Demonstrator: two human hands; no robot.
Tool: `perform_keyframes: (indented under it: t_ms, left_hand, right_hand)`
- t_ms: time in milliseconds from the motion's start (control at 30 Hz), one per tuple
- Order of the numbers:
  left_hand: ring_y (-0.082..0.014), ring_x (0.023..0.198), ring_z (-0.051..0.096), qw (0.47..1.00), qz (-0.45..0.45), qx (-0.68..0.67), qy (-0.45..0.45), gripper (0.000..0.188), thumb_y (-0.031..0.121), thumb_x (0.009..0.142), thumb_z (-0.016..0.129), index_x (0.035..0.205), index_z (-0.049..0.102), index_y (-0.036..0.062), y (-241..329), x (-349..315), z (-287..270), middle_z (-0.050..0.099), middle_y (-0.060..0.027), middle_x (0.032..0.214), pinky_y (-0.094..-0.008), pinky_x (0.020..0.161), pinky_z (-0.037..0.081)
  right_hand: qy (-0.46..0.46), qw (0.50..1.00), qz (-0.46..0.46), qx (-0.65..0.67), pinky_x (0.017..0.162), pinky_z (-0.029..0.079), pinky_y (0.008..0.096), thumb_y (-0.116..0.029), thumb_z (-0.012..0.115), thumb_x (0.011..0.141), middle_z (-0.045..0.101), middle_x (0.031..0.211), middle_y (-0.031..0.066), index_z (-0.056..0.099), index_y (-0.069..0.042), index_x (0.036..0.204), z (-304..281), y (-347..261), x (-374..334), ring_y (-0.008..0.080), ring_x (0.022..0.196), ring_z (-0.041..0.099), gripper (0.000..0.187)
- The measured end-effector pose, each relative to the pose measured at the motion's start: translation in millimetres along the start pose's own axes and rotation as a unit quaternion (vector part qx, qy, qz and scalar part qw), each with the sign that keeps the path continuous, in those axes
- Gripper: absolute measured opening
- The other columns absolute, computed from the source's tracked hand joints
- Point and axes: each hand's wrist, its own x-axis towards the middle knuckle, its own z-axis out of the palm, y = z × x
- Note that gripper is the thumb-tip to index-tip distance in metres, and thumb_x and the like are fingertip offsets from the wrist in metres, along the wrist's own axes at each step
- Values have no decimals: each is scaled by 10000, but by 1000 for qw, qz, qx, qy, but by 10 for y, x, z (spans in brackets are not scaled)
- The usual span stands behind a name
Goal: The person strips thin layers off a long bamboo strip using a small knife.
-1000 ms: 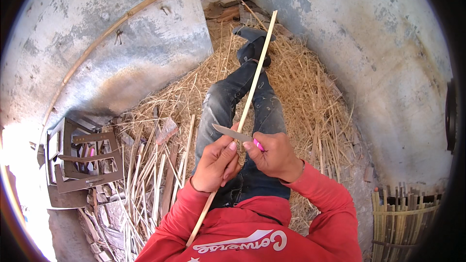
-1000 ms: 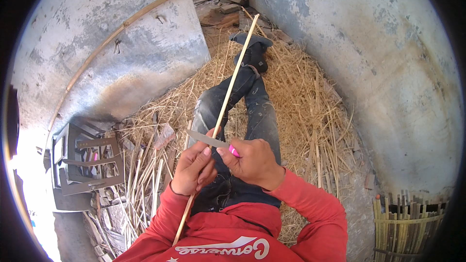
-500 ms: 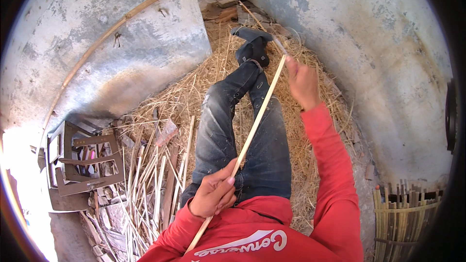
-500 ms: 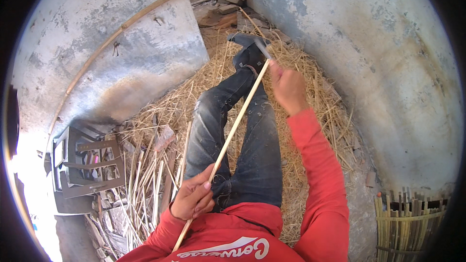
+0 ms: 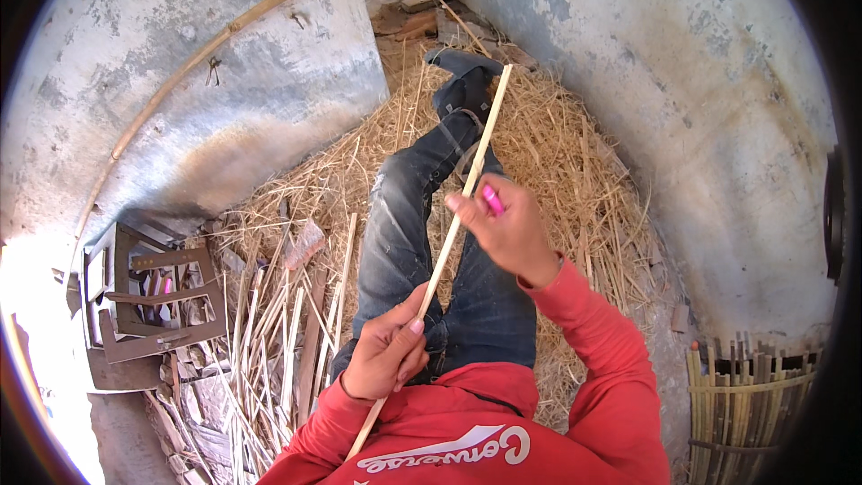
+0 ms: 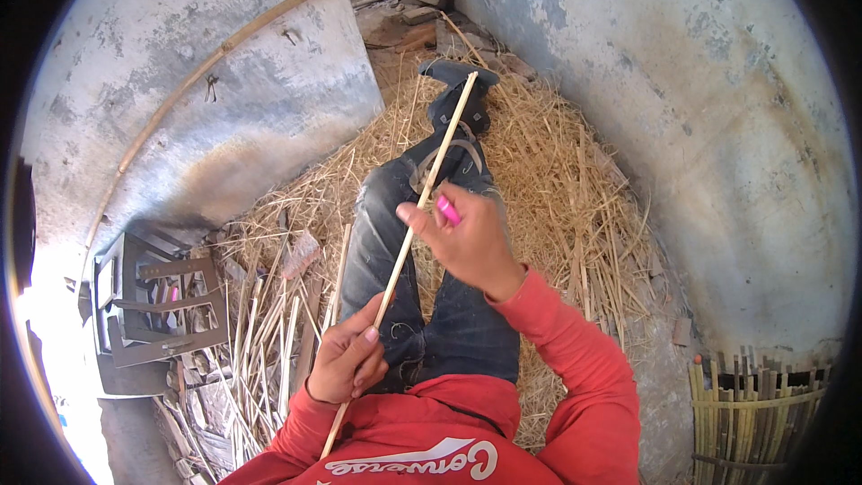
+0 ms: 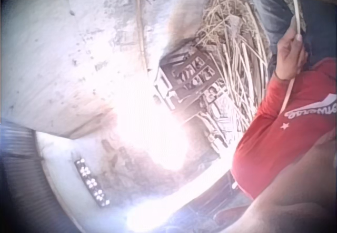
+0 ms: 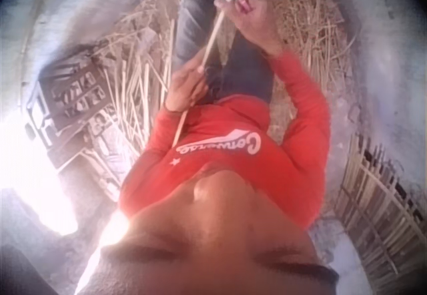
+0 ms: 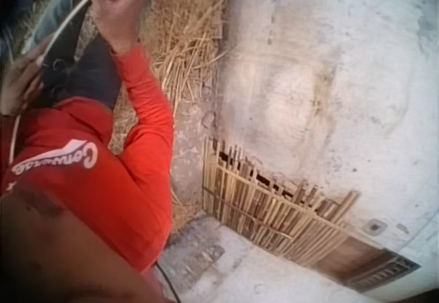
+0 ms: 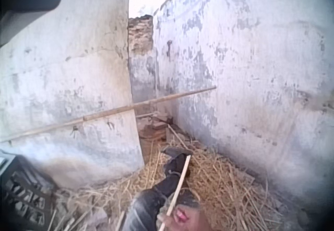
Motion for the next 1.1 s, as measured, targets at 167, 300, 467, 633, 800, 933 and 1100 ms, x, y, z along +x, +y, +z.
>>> perform_keyframes:
  t_ms: [167, 300, 467, 633, 800, 933, 1100]
  left_hand:
    - [-68, 379, 328, 999, 9, 44, 24, 486, 134, 1099, 407, 1573, 342, 49, 1, 13, 11, 389, 28, 503, -214, 417, 301]
    - [-55, 411, 403, 991, 21, 123, 45, 485, 110, 1098, 430, 1573, 345, 58, 38, 42, -36, 499, -3, 573, -203, 426, 346]
    - [-57, 414, 404, 989, 13, 134, 65, 474, 106, 1092, 448, 1554, 365, 34, 49, 78, -105, 491, -3, 570, -201, 432, 342]
    - [-60, 410, 346, 998, 0, 48, 28, 485, 91, 1094, 432, 1572, 352, 72, 58, 44, -90, 408, 22, 549, -214, 431, 318]
    - [-58, 411, 316, 999, 7, 33, 42, 492, 86, 1098, 418, 1583, 341, 89, 146, 47, -77, 376, 32, 545, -218, 437, 317]
    - [-55, 418, 319, 999, 15, 28, 42, 497, 85, 1096, 425, 1585, 339, 90, 157, -40, -135, 375, 31, 549, -220, 442, 319]
    - [-52, 441, 348, 999, -26, 19, 13, 489, 66, 1095, 425, 1579, 359, 95, -47, -348, -30, 404, 31, 567, -226, 464, 333]
  right_hand:
    - [-56, 997, -28, -35, 483, 412, 400, -461, 744, 911, 516, 584, 141, 625, -38, 844, 88, -40, -324, 304, 474, 507, 444]
    - [-121, 986, -79, -78, 516, 463, 489, -430, 647, 964, 594, 630, 179, 562, -59, 771, 131, -51, -531, 417, 604, 633, 427]
    - [-171, 971, -115, -119, 501, 491, 490, -412, 610, 986, 612, 621, 154, 563, -65, 763, 185, -142, -736, 394, 548, 627, 415]
    - [-141, 959, -169, -179, 463, 488, 438, -378, 639, 975, 610, 619, 134, 557, -60, 756, 212, 10, -677, 352, 524, 624, 395]
    - [-82, 945, -236, -212, 431, 479, 438, -428, 616, 984, 601, 599, 137, 549, -71, 736, 322, 118, -493, 339, 490, 618, 440]
    - [-27, 953, -209, -217, 431, 462, 464, -437, 593, 995, 607, 613, 165, 555, -67, 734, 243, 178, -51, 361, 478, 603, 454]
    - [174, 955, 27, -239, 616, 461, 535, -444, 408, 1080, 587, 631, 262, 641, 55, 793, -554, 773, 957, 422, 565, 578, 621]
